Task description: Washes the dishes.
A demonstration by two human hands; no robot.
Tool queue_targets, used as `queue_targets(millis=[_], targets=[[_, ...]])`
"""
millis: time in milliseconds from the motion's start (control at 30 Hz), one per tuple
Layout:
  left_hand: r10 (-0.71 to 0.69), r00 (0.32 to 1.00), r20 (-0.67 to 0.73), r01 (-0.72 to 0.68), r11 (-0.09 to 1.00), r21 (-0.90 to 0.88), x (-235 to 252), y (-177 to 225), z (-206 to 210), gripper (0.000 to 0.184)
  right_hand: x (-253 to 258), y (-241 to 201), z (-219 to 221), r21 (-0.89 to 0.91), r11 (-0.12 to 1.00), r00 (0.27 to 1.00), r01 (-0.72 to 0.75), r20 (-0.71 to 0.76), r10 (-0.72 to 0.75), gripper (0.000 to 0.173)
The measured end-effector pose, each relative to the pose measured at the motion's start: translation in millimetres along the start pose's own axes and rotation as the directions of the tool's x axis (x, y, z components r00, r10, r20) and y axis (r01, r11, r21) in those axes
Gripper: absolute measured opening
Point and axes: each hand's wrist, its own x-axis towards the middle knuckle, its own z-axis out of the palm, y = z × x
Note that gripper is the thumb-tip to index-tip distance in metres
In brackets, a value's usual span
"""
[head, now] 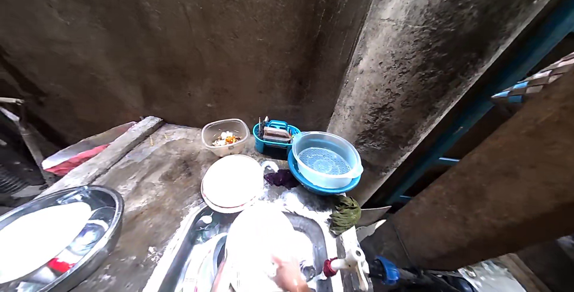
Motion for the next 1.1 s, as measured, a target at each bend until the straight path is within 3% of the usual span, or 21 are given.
queue_targets(millis=[33,100,133,200,267,300,367,400,467,533,567,633,700,733,833,900,1000,1100], targets=[[-0.009,1.0,0.015,0.008,0.999,0.034,-5,0,-3,0.044,8,15,-3,-0.038,0.999,0.995,-0.016,-0.095,0.013,0.03],[-0.059,0.995,0.077,0.054,0.996,0.072,-14,-5,-2,0.043,37,25,-1,-0.063,0.998,0.896,0.017,-0.442,-0.043,0.022],[-0.089,0.99,0.107,0.083,0.995,0.064,-14,-8,0,0.044,53,14,1,0.006,1.0,0.864,0.022,-0.503,-0.016,0.024],[-0.077,0.986,0.15,0.073,0.997,0.035,-2,-23,5,0.045,62,-31,9,0.261,0.961,0.915,0.093,-0.402,0.02,0.034],[-0.022,0.986,0.167,0.03,0.998,-0.046,7,-25,2,0.049,39,-73,18,0.457,0.86,0.958,0.227,-0.264,-0.112,0.04],[0.002,0.989,0.15,0.011,0.996,-0.086,12,-22,-1,0.047,24,-81,22,0.468,0.84,0.957,0.275,-0.218,-0.192,0.039],[0.01,0.998,0.065,-0.003,0.994,-0.105,13,-4,-8,0.041,-4,-69,31,0.314,0.881,0.929,0.354,-0.225,-0.293,0.033],[0.036,0.999,0.022,-0.034,0.996,-0.081,12,3,-12,0.036,-15,-52,31,0.189,0.925,0.933,0.328,-0.219,-0.286,0.027],[0.124,0.992,0.034,-0.124,0.992,-0.016,14,2,-26,0.038,-18,-14,19,0.014,0.993,0.968,0.121,-0.225,-0.114,0.029],[0.128,0.983,0.133,-0.137,0.989,0.064,15,-7,-24,0.048,10,11,4,-0.024,0.997,0.946,-0.074,-0.318,0.063,0.039],[0.099,0.98,0.171,-0.114,0.99,0.081,10,-11,-17,0.05,29,10,2,0.026,0.995,0.912,-0.097,-0.397,0.099,0.04],[0.014,0.978,0.21,-0.031,0.996,0.078,7,-16,-4,0.05,53,-27,-6,0.247,0.964,0.915,-0.097,-0.359,0.184,0.038],[-0.001,0.982,0.191,-0.01,0.998,0.055,3,-10,4,0.047,48,-79,-9,0.342,0.939,0.975,-0.033,-0.195,0.105,0.04],[0.013,0.988,0.157,-0.018,0.999,0.034,0,-1,4,0.047,37,-97,-3,0.343,0.939,0.983,0.041,-0.181,0.023,0.037],[0.081,0.996,0.023,-0.081,0.997,-0.013,3,22,-4,0.046,-1,-95,23,0.182,0.944,0.891,0.274,-0.417,-0.179,0.02],[0.161,0.987,-0.004,-0.161,0.987,-0.006,14,14,-19,0.045,-10,-58,24,0.045,0.974,0.883,0.22,-0.434,-0.18,0.016],[0.14,0.99,0.035,-0.141,0.989,0.041,1,13,-24,0.051,26,-8,4,-0.064,0.998,0.882,-0.01,-0.471,-0.022,0.025],[0.092,0.994,0.057,-0.095,0.995,0.045,-3,10,-13,0.049,56,-42,-9,0.167,0.977,0.956,-0.132,-0.24,0.17,0.041]])
